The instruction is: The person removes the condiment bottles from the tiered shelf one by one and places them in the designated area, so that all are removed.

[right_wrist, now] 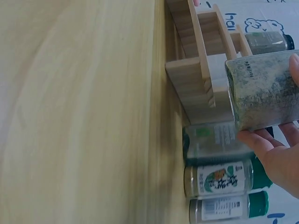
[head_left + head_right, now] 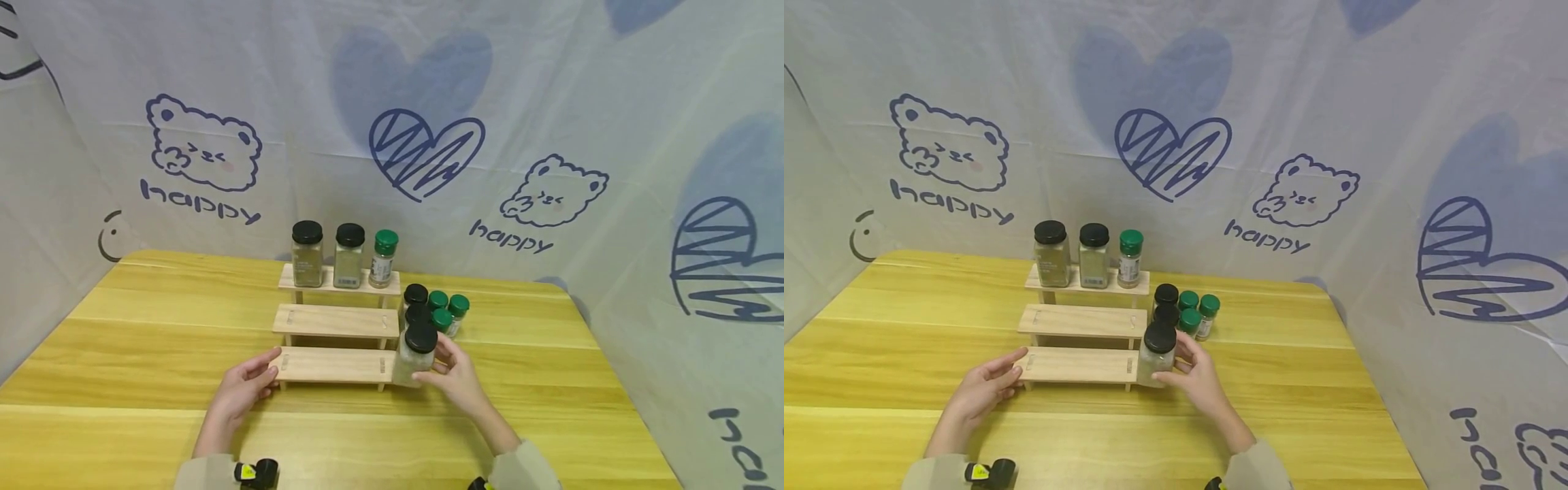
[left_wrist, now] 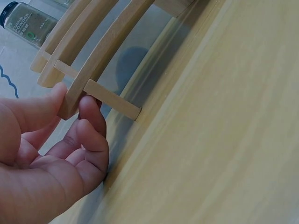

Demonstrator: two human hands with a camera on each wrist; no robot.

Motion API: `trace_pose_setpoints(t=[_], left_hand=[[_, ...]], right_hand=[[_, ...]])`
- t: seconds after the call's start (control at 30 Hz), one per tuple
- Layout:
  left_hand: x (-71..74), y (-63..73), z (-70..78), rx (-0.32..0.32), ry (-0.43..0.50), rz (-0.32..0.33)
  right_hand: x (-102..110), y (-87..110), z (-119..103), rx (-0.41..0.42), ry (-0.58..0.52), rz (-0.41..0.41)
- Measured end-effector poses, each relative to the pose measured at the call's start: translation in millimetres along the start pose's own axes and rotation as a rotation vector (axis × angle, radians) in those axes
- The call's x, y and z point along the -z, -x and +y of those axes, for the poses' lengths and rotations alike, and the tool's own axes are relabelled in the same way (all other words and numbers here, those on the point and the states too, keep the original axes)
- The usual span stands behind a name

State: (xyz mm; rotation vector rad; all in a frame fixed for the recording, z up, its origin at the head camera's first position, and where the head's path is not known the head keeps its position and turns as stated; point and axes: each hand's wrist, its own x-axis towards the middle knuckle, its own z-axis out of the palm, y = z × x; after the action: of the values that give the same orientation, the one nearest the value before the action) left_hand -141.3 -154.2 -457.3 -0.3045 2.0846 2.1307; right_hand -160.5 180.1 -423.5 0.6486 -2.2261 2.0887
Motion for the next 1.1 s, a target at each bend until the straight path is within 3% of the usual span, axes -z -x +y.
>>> trace_pose_setpoints(t=[0.33,0.57,0.73,0.93,1.1], left_hand=[[-0.1,0.2,-0.1,0.008,-0.004,0.002],[0.1,0.5,0.2,0.007,-0.011,-0.005],[0.7,0.5,0.1,0.001,-0.006,-0.008],[0.9,0.6,0.3,0.004,0.001,-0.008],[0.9,0.0,0.2,0.008,0.003,-0.013]], right_hand=[[22.1,14.9,6.2,0.029,0.044,-0.011],[36.2,22.7,10.3,0.048,0.048,0.037],[44.7,23.4,11.4,0.05,0.113,0.092],[52.9,21.0,10.4,0.007,0.238,0.214],[65.8,19.2,19.8,0.04,0.293,0.256]])
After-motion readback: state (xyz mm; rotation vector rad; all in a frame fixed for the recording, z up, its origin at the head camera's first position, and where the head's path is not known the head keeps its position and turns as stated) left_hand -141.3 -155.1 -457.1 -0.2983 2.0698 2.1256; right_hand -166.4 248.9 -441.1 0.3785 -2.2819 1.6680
